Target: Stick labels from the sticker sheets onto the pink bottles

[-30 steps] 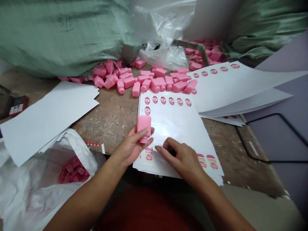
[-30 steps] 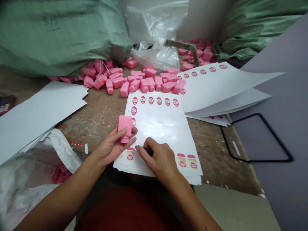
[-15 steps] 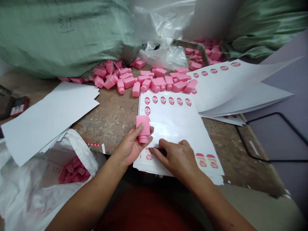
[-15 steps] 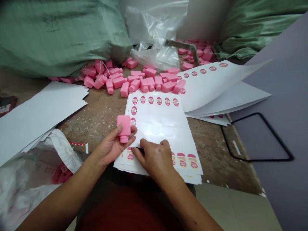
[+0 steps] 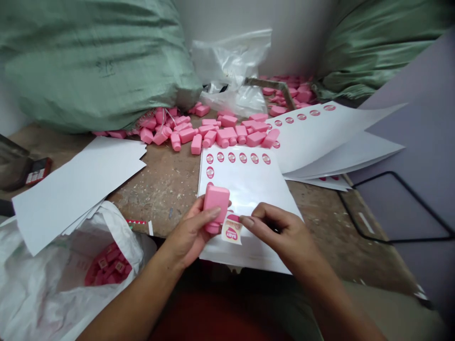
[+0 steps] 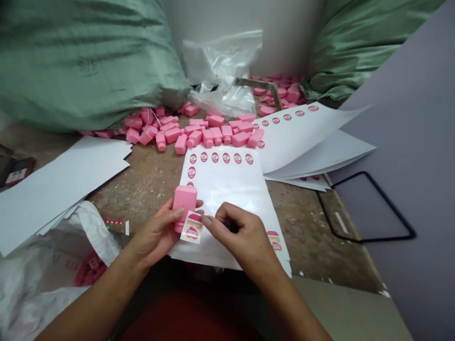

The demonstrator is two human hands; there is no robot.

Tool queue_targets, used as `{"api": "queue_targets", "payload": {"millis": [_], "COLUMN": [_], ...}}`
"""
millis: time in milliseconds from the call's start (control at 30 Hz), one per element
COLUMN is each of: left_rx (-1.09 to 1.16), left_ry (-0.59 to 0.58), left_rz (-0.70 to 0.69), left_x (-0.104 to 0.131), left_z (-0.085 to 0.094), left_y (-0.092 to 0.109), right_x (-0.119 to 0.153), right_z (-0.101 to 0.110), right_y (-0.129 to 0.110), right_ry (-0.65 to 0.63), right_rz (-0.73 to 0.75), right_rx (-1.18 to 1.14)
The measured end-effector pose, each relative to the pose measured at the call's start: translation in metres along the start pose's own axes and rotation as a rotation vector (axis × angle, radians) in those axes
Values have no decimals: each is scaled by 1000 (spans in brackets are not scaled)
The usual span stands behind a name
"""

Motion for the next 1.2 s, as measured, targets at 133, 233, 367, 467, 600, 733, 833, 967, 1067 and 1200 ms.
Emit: {"api": "queue_targets", "payload": {"millis": [133,233,367,467,600,733,833,967,1067,1200], "left_rx": [96,104,95,93,104,109,78,-23,-61,-73], "left_ry": [-50,-42,-49,-56,-66,-87,-79,-51,-21,37], "left_rz": [54,80,87,86,92,86,69,74,60,94], "left_x": [13,15,14,15,15,15,16,18,18,19], "left_z": [-14,-16,-15,-15,-16,-17,-16,-14,-12,-8], "left_y": [-9,-14,-16,-17,-18,-19,-19,-21,-20,-23], "right_x": [-2,-3,-6,-7,-8,-10,-9,-6,-1,2], "right_z": [2,1,0,0,-1,0,0,2,11,29], "right_y": [-4,-2,2,6,8,8,8,2,-7,-6], "right_ry": [31,20,-2,2,-4,4,8,62,218,414], "right_rz": [33,24,18,4,-1,-10,-14,70,217,225], "right_rx": [-8,-5,26,35,44,63,83,209,404,513]}}
Point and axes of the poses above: each hand's wrist, its own x-axis away from the middle knuckle, its own z-axis out of the back of the hand, y = z × x, the point moved 8 cm from there along -x, towards the middle knuckle, and after that the axes turned 3 degrees about x, right-handed, at the moved point
